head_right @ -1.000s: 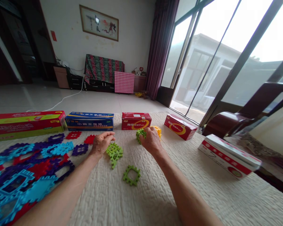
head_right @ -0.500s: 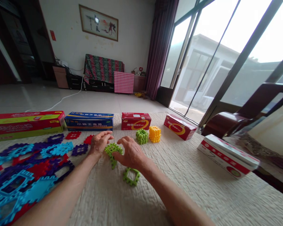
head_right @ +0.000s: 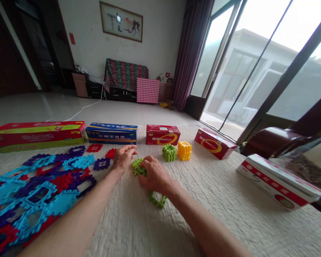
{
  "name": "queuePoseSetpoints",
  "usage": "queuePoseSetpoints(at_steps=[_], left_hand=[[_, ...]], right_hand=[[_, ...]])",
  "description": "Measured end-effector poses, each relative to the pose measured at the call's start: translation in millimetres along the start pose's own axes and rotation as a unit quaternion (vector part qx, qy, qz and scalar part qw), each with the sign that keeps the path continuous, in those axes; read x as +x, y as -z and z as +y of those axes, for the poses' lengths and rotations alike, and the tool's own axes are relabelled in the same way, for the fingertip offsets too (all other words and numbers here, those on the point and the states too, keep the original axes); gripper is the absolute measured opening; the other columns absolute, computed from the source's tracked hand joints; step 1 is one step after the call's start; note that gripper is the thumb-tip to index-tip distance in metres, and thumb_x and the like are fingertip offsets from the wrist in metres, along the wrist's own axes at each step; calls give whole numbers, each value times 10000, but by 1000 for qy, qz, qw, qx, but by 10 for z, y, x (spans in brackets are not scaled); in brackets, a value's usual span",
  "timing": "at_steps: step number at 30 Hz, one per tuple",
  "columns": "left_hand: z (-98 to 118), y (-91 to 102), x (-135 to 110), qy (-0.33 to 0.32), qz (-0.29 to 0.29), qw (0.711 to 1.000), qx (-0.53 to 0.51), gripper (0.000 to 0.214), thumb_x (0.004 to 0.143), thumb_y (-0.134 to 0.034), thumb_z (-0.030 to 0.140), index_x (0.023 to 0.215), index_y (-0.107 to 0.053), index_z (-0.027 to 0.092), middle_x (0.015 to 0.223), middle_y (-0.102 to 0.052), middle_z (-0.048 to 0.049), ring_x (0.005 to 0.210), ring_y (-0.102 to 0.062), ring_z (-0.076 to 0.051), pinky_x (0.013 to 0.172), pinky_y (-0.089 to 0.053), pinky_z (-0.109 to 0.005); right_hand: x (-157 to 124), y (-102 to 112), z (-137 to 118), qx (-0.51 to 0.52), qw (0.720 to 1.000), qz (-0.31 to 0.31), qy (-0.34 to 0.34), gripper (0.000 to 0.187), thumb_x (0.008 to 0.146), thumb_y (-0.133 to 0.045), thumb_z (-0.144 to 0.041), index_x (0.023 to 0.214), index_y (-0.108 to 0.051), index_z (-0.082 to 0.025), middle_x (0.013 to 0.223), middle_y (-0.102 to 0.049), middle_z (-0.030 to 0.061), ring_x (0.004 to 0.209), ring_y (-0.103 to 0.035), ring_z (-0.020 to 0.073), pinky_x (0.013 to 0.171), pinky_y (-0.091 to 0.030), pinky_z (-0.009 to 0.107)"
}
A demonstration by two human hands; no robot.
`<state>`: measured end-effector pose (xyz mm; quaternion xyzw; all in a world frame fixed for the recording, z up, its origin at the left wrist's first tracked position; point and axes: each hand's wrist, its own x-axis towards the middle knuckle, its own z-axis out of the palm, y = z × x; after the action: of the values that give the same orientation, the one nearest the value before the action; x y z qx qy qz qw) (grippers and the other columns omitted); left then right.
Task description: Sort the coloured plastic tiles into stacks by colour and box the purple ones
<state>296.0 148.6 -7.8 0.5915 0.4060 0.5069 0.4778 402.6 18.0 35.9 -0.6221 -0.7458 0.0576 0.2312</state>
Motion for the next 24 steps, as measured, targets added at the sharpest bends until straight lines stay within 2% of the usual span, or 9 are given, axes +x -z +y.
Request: queuePoseSetpoints(at_steps=[4,8,12,15,18,21,24], left_hand=[[24,-5,-21,-2,-3,1000,4,297,646,-523,279,839,-714,159,631,-689,-23,597,-600,-140,579,-447,-227],[7,-4,-16,-1,-5,1000,10,298,646,-529,284,843,-714,161,644,-693,-22,549,-569,-128,546,-432,-225],[24,-6,-17,4,-9,1000,11,301,640,-535,282,849,-713,158,643,-689,-21,558,-570,-129,537,-423,-222],[58,-10,-31,10,-7,1000,11,295,638,-536,279,838,-713,153,641,-687,-23,554,-564,-126,540,-421,-222],[77,-13,-42,15,-7,1000,5,297,635,-535,275,837,-713,150,632,-683,-21,541,-552,-121,536,-417,-221],[72,-12,-43,8,-6,1000,7,297,639,-534,276,840,-712,148,625,-681,-22,535,-549,-120,534,-417,-221],[63,-8,-38,5,-5,1000,11,298,643,-534,278,845,-711,149,630,-683,-24,541,-557,-124,529,-419,-222]], right_hand=[[0,182,186,49,998,-37,-8,334,645,-590,-86,966,-643,-163,1029,-628,70,866,-589,170,763,-475,278],[-10,317,347,125,986,-84,-77,388,683,-505,-86,1022,-653,-203,870,-659,6,661,-567,114,594,-439,227],[-25,351,449,261,952,-95,-131,481,685,-447,-70,1112,-623,-205,1074,-652,31,765,-609,118,575,-426,204],[-38,404,480,310,931,-129,-144,411,707,-472,-96,1072,-634,-194,1018,-667,30,757,-606,113,575,-431,198],[-38,482,471,308,929,-168,-120,258,758,-537,-189,988,-655,-186,915,-673,18,751,-590,114,618,-448,212],[-17,464,395,249,955,-106,-118,203,785,-559,-249,951,-646,-172,901,-663,31,784,-596,129,670,-459,241],[6,298,255,129,987,-19,-99,258,755,-626,-273,996,-636,-181,967,-653,56,876,-605,169,720,-464,274]])
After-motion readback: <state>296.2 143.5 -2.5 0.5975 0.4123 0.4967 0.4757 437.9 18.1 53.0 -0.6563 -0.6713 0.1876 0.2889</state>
